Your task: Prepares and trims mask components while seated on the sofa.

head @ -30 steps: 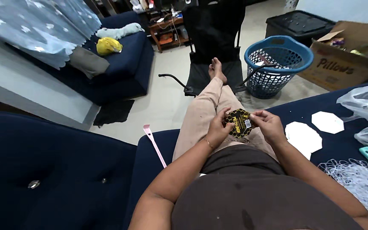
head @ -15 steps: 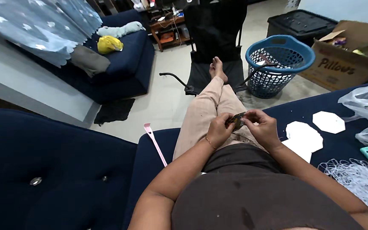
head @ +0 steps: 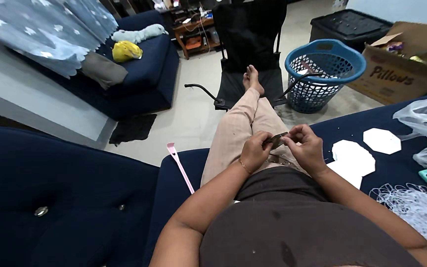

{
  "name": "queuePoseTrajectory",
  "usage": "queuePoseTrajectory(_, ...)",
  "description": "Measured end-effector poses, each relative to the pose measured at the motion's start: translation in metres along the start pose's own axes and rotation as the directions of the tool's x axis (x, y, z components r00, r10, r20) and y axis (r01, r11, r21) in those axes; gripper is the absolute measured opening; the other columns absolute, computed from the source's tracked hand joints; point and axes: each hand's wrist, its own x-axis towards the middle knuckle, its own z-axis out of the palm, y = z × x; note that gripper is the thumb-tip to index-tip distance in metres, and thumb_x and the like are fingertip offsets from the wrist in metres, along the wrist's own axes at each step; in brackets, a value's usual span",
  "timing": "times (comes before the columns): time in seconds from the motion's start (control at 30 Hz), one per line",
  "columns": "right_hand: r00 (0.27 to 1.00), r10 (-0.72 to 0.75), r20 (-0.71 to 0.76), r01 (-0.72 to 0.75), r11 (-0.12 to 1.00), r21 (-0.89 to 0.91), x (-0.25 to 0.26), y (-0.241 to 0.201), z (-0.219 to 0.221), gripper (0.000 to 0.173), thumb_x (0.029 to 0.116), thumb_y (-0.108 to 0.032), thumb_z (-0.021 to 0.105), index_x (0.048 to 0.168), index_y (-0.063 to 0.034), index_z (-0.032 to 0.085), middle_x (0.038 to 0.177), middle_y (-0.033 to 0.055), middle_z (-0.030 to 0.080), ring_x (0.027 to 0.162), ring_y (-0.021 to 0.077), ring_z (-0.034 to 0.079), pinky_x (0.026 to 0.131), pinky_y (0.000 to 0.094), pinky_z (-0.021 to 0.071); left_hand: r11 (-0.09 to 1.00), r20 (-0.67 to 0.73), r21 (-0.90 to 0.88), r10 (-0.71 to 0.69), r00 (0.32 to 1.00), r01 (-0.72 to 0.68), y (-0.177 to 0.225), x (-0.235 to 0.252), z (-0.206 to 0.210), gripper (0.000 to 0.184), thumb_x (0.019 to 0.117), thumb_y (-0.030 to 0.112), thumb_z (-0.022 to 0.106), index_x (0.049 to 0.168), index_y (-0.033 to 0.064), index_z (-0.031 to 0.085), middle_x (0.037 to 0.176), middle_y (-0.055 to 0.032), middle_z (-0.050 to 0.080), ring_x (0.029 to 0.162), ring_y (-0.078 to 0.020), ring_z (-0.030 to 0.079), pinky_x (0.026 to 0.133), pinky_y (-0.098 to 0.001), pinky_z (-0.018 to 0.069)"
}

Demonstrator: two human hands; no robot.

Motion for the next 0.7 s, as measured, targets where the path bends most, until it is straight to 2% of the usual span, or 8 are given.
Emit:
queuePoseTrajectory(0.33,0.999,-0.029,0.014,0.029,0.999,-0.022,0.000,0.005,0.001,0.023,0.0910,-0.008,0.070,0.110,0.0035,0.069,0.085,0.0062,0.074,0.074,0.0073,0.071,0.072,0.0239,0.0607,0.996,-0.002,0.040,0.082,0.997,-0.082,-0.002,-0.002,0.002,0.016,0.0927,0.002,0.065,0.105,-0.0046,0.073,0.099,-0.0158,0.072,0.090,-0.0214,0.071,0.086,-0.0364,0.0586)
queuePoseTrajectory(0.47,0.996,-0.085,0.032,0.087,0.994,-0.069,-0.002,0.010,-0.002,0.016,0.0924,-0.008,0.068,0.101,0.0017,0.076,0.088,0.0094,0.075,0.075,0.0089,0.072,0.074,0.0242,0.0606,0.993,0.019,0.016,0.119,0.993,-0.120,-0.006,0.000,0.002,0.016,0.0919,0.001,0.065,0.105,-0.0045,0.073,0.098,-0.0157,0.072,0.089,-0.0207,0.070,0.084,-0.0342,0.0581)
queuePoseTrajectory(0.57,0.991,-0.124,0.058,0.127,0.990,-0.057,-0.004,0.013,-0.006,0.014,0.0925,-0.009,0.068,0.099,0.0015,0.076,0.090,0.0094,0.076,0.078,0.0086,0.072,0.077,0.0236,0.0605,0.987,0.040,-0.110,0.122,0.992,-0.117,-0.007,0.000,0.001,0.021,0.0958,0.011,0.068,0.107,-0.0070,0.071,0.099,-0.0162,0.071,0.090,-0.0190,0.069,0.084,-0.0320,0.0571)
queuePoseTrajectory(0.63,0.984,-0.158,0.076,0.162,0.986,-0.039,-0.006,0.016,-0.007,0.014,0.0928,-0.009,0.068,0.099,0.0015,0.076,0.091,0.0092,0.076,0.081,0.0079,0.072,0.080,0.0227,0.0601,0.972,0.054,-0.225,0.077,0.996,-0.063,-0.005,0.001,-0.001,0.026,0.1022,0.014,0.059,0.111,-0.0075,0.070,0.100,-0.0144,0.071,0.090,-0.0145,0.068,0.086,-0.0298,0.0561)
queuePoseTrajectory(0.7,0.976,-0.198,0.093,0.202,0.979,-0.025,-0.008,0.017,-0.007,0.015,0.0926,-0.008,0.068,0.099,0.0018,0.077,0.092,0.0092,0.077,0.084,0.0080,0.073,0.083,0.0228,0.0599,0.955,0.084,-0.296,0.027,0.996,-0.001,-0.004,0.002,-0.003,0.029,0.1057,0.011,0.049,0.114,-0.0074,0.070,0.102,-0.0136,0.071,0.092,-0.0121,0.067,0.088,-0.0286,0.0557)
